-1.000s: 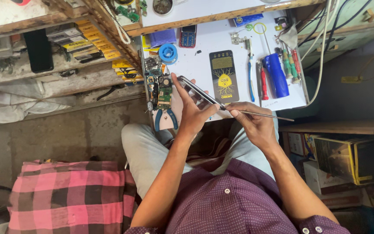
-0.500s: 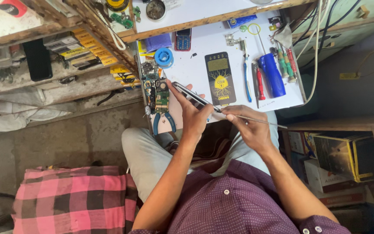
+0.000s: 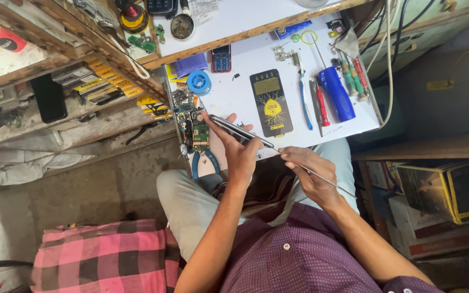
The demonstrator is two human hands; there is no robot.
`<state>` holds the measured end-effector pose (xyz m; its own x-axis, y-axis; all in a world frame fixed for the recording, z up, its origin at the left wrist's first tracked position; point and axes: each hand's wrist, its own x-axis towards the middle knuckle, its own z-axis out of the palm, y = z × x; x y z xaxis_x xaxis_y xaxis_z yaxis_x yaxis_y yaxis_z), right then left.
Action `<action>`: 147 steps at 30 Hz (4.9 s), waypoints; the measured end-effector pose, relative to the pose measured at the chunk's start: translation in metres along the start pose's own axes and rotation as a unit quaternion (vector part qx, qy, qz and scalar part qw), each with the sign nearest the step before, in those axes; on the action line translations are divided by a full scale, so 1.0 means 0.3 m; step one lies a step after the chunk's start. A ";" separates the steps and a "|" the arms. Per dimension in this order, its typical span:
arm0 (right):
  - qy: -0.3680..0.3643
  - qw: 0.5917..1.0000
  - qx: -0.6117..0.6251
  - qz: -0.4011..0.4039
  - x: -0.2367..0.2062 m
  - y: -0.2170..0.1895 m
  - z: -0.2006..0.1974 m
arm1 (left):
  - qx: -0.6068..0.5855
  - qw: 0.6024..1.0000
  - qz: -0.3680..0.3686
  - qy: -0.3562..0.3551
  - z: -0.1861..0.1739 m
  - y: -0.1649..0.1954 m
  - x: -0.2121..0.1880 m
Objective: The person sits at a repair bench and uses a heat gun to warm a smartphone lying on the work surface. They then hold the phone and a separated screen, align the two parts, and use a thin metal pry tool to work along the edge of the phone, prying at the screen assembly.
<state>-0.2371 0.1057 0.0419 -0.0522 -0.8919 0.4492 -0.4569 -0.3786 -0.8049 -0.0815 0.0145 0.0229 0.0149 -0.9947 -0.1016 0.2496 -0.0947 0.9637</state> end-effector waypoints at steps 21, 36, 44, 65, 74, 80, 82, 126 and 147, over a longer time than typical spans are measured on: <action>-0.022 0.999 0.008 0.033 0.019 0.010 -0.008 | 0.010 1.000 0.005 0.000 0.010 -0.024 0.009; -0.035 0.994 -0.009 0.104 0.039 -0.023 -0.004 | 0.034 0.999 0.031 -0.008 0.007 -0.045 0.010; -0.037 0.979 0.095 0.175 0.051 0.000 -0.017 | 0.031 0.999 0.015 -0.014 0.008 -0.026 0.009; -0.024 0.974 0.138 0.179 0.028 0.020 -0.011 | 0.024 0.999 0.019 -0.020 0.005 -0.025 0.011; 0.005 0.999 -0.047 0.002 0.007 -0.027 0.015 | 0.026 0.999 0.013 -0.021 -0.002 -0.021 0.017; 0.014 0.999 -0.017 0.026 -0.004 -0.007 0.025 | 0.008 1.000 0.013 -0.025 -0.004 -0.016 0.015; 0.007 0.996 0.049 0.080 -0.006 0.011 0.026 | 0.011 0.999 0.018 -0.024 -0.005 -0.015 0.015; 0.017 0.994 0.111 -0.002 0.086 -0.035 0.018 | -0.309 0.919 -0.243 -0.038 -0.036 -0.008 0.043; -0.006 1.000 -0.015 -0.013 0.074 0.007 0.001 | -0.227 0.948 -0.216 0.045 0.008 -0.006 0.060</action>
<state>-0.2389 0.0851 0.0500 -0.0294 -0.8844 0.4659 -0.4853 -0.3949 -0.7801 -0.0840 -0.0032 0.0200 -0.1072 -0.8573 -0.5035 0.6420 -0.4463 0.6234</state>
